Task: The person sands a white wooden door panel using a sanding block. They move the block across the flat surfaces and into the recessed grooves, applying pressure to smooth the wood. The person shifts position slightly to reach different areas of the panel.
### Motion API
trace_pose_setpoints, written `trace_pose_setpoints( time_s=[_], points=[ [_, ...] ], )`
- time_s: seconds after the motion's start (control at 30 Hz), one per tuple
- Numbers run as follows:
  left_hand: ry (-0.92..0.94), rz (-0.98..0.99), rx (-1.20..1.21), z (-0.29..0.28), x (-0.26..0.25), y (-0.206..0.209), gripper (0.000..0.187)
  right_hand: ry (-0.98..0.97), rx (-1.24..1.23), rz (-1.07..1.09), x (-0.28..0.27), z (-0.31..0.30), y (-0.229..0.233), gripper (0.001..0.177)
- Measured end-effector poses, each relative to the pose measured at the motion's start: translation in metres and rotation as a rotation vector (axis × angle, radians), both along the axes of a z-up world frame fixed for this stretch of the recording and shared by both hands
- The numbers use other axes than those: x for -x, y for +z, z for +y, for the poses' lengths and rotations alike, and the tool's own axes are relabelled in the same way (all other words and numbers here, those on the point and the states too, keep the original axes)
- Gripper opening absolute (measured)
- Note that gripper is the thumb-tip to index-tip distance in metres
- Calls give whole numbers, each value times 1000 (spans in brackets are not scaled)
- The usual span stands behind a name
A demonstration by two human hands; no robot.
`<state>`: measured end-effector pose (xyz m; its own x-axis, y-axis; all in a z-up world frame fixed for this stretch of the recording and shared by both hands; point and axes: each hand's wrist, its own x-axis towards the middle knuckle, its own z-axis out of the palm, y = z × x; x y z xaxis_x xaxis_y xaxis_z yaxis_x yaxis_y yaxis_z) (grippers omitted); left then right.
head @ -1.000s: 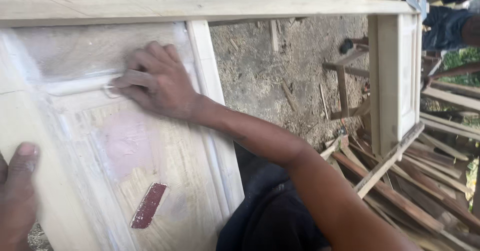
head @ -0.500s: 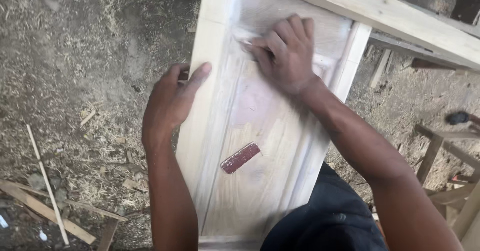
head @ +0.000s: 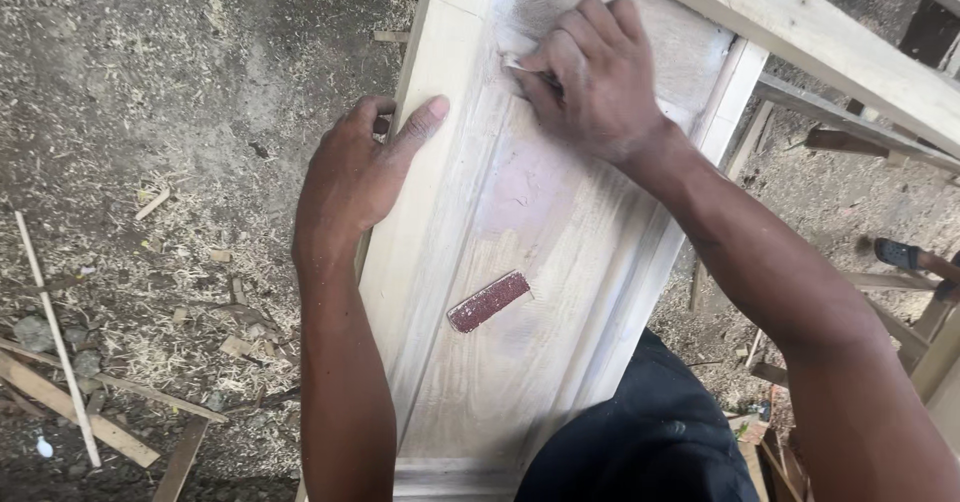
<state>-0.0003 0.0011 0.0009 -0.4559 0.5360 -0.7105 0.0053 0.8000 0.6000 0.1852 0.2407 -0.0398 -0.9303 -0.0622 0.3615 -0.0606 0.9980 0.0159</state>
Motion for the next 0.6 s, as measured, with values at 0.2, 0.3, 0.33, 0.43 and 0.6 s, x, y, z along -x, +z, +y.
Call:
trace_pose_setpoints(
  time_s=[0.2,0.3,0.33,0.43,0.6],
  points=[
    [-19,-21,43,0,0,-3,106,35,4,-9,-42,15,20,39],
    [-33,10,45,2,1,1,100,120,-17,84,-15,17,11,39],
    [-28,7,57,2,0,4,99,149,-30,118,-6,16,9,39],
    [-22,8,70,6,1,15,96,113,34,-20,3,12,9,36],
    [-30,46,36,9,-2,11,98,137,23,-24,-43,39,21,33]
  ],
)
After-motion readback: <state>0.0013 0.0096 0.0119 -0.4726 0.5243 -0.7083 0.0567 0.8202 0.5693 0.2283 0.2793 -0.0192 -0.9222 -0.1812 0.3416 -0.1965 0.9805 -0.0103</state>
